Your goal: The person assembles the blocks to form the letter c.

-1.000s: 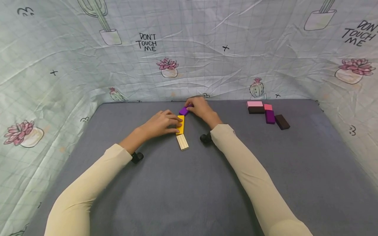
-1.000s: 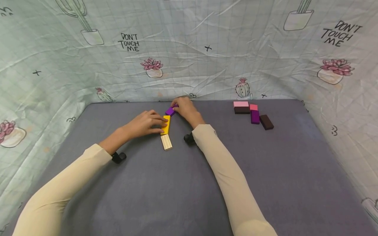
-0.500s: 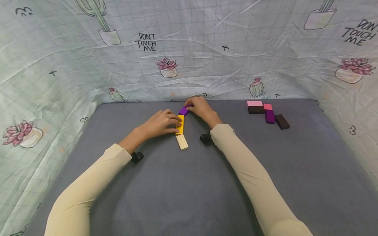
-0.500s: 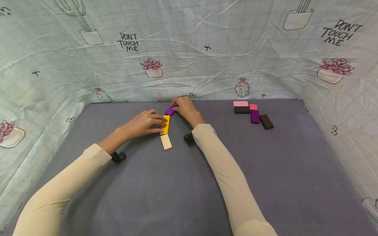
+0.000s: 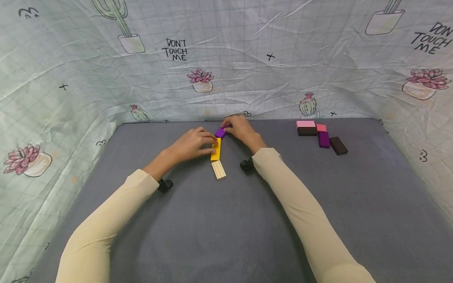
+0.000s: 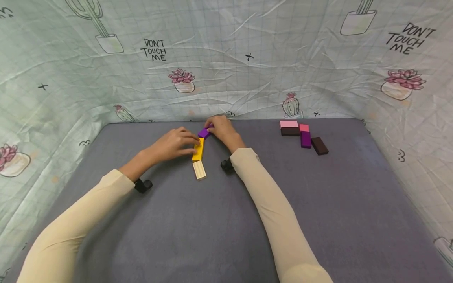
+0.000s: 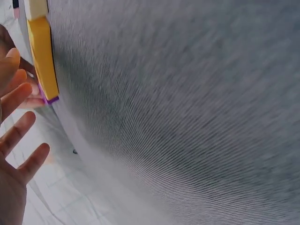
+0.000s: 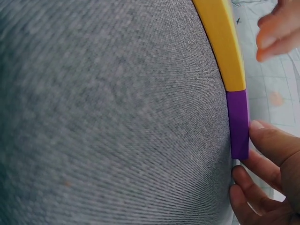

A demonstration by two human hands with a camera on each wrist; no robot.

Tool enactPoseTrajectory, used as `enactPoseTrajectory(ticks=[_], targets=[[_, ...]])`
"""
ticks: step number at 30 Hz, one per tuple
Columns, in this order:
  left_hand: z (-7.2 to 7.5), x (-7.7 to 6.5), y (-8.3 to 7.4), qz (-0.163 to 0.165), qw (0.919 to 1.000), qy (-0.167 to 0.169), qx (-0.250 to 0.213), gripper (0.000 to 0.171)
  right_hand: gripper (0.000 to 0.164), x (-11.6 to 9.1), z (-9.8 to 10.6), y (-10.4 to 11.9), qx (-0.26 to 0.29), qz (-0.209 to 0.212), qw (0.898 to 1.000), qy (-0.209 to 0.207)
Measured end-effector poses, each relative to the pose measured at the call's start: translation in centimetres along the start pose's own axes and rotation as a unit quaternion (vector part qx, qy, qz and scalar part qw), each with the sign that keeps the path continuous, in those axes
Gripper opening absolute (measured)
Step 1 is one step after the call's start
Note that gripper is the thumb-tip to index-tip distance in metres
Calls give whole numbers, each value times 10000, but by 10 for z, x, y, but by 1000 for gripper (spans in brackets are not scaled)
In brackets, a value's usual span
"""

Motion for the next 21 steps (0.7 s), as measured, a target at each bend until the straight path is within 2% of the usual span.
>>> enactPoseTrajectory(ticks=[4,10,15,21], targets=[[5,9,9,151,9998,-33,78,37,20,0,-1,-1,29,-36,10000,4],[1,18,23,228,9996,166,32,39,20,0,-4,0,24,-30,10000,44],[-6,19,32,185,9993,317,-23,36,20,1,-5,-1,43,-68,9999,100],[-10,17,35,87,9994,321,-12,30,19,2,-2,-1,55,-114,9999,13]])
Point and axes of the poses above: each hand's wrist, its own x-axis towards the middle knuckle, its own z-axis out of the back of the hand, y = z × x, the point moved 8 cm from there along x, towards the middle knuckle, and after that the axes turned 7 degrees about -x, right-handed, at the moved point
